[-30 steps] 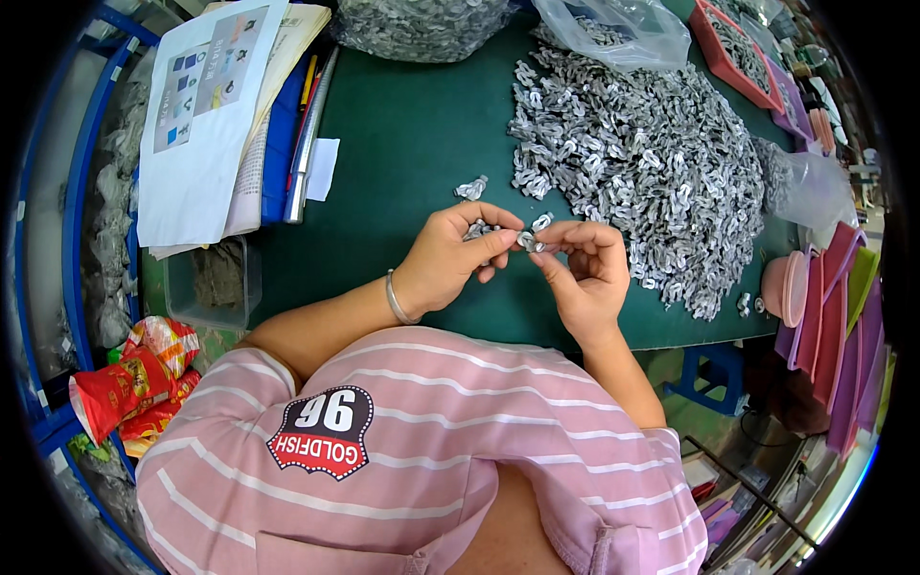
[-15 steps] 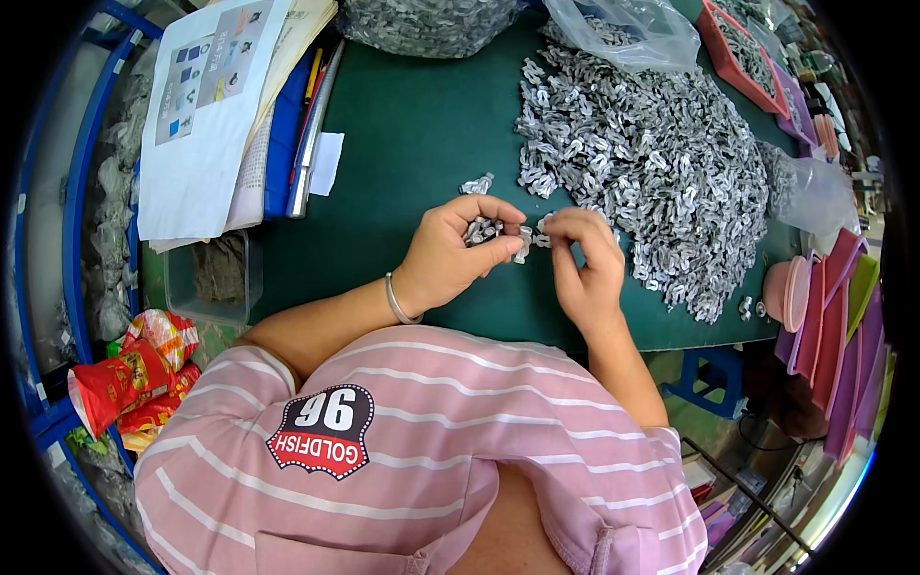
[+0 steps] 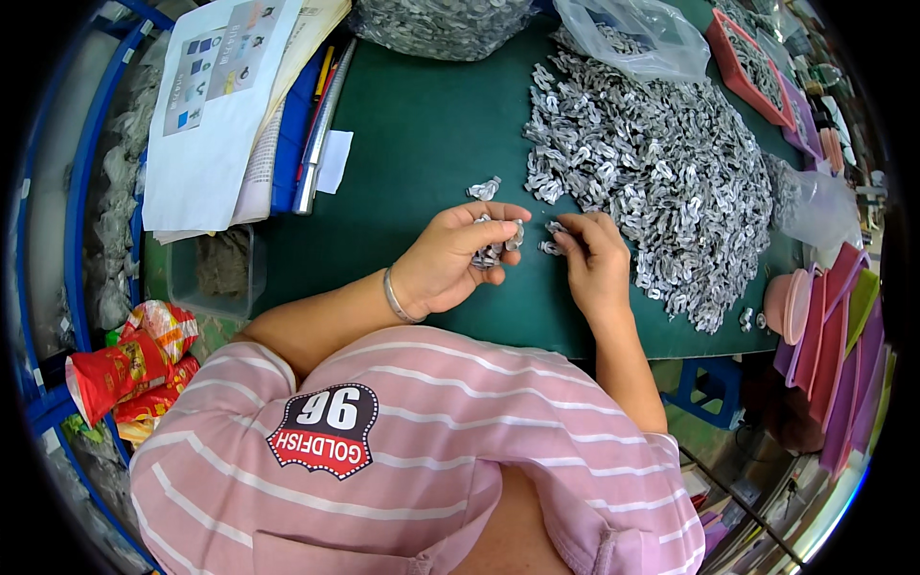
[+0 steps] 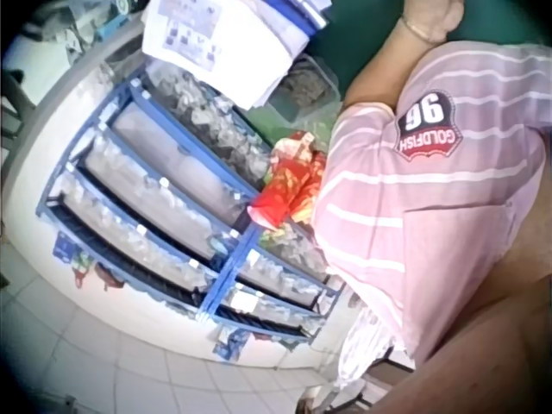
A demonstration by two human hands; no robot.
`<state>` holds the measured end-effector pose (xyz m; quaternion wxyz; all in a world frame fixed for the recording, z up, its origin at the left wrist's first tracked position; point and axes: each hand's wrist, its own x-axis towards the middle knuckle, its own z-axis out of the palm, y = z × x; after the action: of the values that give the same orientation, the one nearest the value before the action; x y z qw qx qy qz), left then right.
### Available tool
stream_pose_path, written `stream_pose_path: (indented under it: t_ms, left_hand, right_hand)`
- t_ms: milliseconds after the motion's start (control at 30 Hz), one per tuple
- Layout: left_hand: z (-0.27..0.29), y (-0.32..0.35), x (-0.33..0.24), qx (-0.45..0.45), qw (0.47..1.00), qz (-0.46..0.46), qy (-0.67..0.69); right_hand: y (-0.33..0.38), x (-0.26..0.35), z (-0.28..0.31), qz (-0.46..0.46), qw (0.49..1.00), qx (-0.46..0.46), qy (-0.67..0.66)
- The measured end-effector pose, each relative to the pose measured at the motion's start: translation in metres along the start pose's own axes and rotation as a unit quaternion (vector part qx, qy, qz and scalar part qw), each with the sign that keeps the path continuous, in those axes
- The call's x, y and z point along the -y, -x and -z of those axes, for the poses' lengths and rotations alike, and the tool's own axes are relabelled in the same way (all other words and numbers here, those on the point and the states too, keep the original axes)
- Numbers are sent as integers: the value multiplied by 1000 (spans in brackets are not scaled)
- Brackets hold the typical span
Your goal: The person picks up small metal pieces from a pile on a green table by hand, turns them over to check them, and places them into groups.
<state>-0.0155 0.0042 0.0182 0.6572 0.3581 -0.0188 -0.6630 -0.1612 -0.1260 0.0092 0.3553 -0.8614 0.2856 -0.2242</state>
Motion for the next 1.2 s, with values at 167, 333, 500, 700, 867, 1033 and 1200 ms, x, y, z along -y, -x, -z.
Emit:
stream_pose_path:
  t_ms: [167,333,500,700,867,1033,1200]
  left_hand:
    - [-4,3,-7,-23,999,15,42]
    - [-51,-5,-74,32,992,-114,46]
    - [-112,-14,-175,55,832,-532,-148]
    - [-94,-82,-272,-235,565,-528,-589]
    - [-93,-71,-237,-229,455,-608,-609]
    - [-101,-28,-122,-51,470,-697,-539]
    - [-47,-36,-42,34,814,-252,-522]
  right_hand:
    - [-1,-3,-1,17,992,1,-128]
    - [5,6,-4,-135,930,-4,-343]
    - [3,7,-2,-65,923,-30,-377]
    - [4,8,2,-75,903,-30,-423]
    - [2,0,1,-136,882,-29,-450]
    - [-5,0,3,-139,866,-59,-476]
    - [-12,15,3,-25,842,-108,-528]
